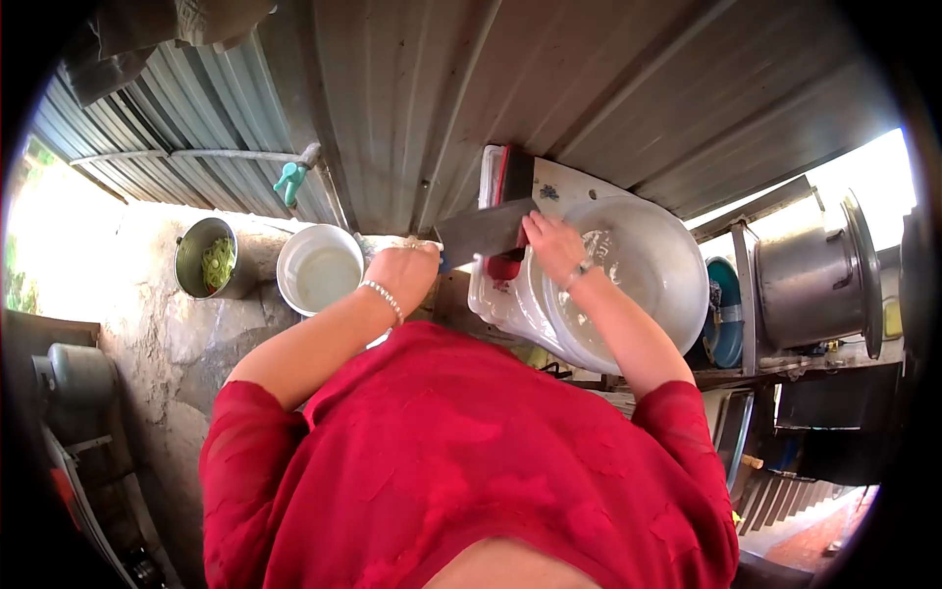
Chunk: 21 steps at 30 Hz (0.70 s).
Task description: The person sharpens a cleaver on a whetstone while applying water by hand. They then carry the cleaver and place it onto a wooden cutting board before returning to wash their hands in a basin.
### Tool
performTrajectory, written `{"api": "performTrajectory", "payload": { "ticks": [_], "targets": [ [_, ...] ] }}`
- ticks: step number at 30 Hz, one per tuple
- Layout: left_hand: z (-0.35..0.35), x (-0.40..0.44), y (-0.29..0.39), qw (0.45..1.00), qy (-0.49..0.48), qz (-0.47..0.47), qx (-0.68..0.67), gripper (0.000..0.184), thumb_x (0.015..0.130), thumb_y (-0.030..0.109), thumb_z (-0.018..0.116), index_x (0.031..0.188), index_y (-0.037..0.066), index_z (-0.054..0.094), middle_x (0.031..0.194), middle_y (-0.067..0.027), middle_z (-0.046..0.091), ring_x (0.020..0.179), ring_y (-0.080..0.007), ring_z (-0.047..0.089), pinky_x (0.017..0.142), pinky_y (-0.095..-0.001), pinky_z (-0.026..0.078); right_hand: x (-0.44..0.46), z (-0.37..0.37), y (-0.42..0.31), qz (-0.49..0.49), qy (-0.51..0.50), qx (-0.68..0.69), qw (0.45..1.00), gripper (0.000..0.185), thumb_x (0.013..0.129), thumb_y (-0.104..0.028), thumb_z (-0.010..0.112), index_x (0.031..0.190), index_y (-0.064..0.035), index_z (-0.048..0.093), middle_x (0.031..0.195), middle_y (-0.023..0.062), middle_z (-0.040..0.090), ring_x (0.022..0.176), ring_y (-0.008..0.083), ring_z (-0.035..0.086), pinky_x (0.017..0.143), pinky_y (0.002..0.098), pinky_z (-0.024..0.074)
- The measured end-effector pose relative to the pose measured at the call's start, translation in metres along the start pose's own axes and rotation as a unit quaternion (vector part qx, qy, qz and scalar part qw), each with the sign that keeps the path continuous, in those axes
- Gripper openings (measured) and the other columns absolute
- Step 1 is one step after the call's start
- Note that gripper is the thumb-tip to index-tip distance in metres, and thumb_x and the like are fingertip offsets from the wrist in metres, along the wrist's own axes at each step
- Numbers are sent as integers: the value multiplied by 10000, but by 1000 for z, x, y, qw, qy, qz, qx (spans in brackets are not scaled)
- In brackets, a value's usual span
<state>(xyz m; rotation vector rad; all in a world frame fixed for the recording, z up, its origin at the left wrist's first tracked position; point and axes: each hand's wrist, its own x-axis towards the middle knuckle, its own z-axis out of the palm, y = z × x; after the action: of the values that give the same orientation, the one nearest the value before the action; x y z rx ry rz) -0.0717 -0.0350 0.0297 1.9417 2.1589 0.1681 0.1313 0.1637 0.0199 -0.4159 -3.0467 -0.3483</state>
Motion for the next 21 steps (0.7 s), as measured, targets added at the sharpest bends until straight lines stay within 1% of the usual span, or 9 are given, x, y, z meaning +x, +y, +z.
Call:
{"api": "performTrajectory", "payload": {
  "ticks": [3, 6, 10, 11, 14, 15, 18, 19, 21],
  "targets": [
    [-1, -31, 0, 999, -42, -13, -26, 166, 790, 72, 505, 946, 18, 496, 726, -161, 643, 718, -310, 647, 633, -417, 509, -26, -5, -25, -64, 34, -38, 997, 352, 763, -70, 506, 1096, 35, 556, 1114, 176, 589, 995, 273, 586, 776, 324, 524],
    [4, -24, -4, 998, -39, -20, -33, 163, 778, 64, 511, 934, 16, 502, 724, -165, 642, 716, -317, 646, 635, -414, 510, -5, -1, -17, -54, 41, -39, 997, 343, 764, -69, 508, 1088, 32, 557, 1097, 167, 597, 988, 268, 590, 787, 325, 519],
    [-4, 13, -9, 999, -3, -30, -13, 106, 787, 70, 514, 872, 7, 524, 724, -165, 643, 713, -315, 649, 615, -412, 515, 35, 7, 9, 4, 26, -12, 1000, 316, 767, -70, 507, 1063, 23, 565, 1085, 172, 600, 989, 263, 592, 805, 340, 508],
    [-4, 11, -9, 999, 2, -29, -14, 99, 785, 67, 515, 862, 6, 530, 724, -166, 645, 702, -316, 651, 606, -410, 519, 32, 6, 9, -10, 23, -9, 1000, 336, 766, -63, 501, 1085, 27, 554, 1102, 180, 591, 991, 269, 590, 813, 359, 504],
    [-21, -21, -1, 1000, 20, -4, -4, 123, 782, 68, 519, 888, 5, 522, 718, -163, 647, 696, -317, 653, 607, -405, 522, 4, -7, -13, -16, -31, 1, 999, 357, 766, -56, 498, 1110, 30, 540, 1126, 184, 579, 1003, 272, 587, 812, 361, 507],
    [-21, -27, 0, 999, -35, -13, -15, 155, 778, 67, 523, 918, 1, 509, 724, -163, 647, 698, -318, 653, 607, -401, 522, -7, -7, -21, -37, -18, -10, 999, 369, 769, -56, 495, 1127, 27, 533, 1146, 187, 569, 1001, 280, 588, 808, 356, 511],
    [-3, -23, -2, 999, -35, -4, 0, 176, 777, 68, 527, 935, -4, 498, 731, -163, 650, 705, -312, 655, 602, -398, 521, -1, -4, -21, -28, -28, -30, 999, 366, 772, -59, 493, 1126, 24, 535, 1146, 190, 568, 998, 283, 588, 803, 345, 515],
    [2, -14, -6, 1000, -13, -4, -7, 171, 778, 60, 528, 933, -7, 499, 722, -165, 650, 693, -311, 655, 593, -397, 518, 9, 4, -10, -29, 3, -42, 999, 362, 773, -58, 492, 1122, 24, 538, 1127, 190, 576, 999, 282, 587, 801, 344, 515],
    [-2, 12, -14, 1000, -18, -8, -17, 164, 778, 54, 526, 928, -8, 504, 718, -163, 650, 684, -310, 654, 588, -396, 517, 35, 10, 8, -8, -8, -31, 999, 356, 773, -59, 495, 1116, 25, 542, 1116, 189, 583, 996, 285, 590, 804, 342, 515]
  ]
}}
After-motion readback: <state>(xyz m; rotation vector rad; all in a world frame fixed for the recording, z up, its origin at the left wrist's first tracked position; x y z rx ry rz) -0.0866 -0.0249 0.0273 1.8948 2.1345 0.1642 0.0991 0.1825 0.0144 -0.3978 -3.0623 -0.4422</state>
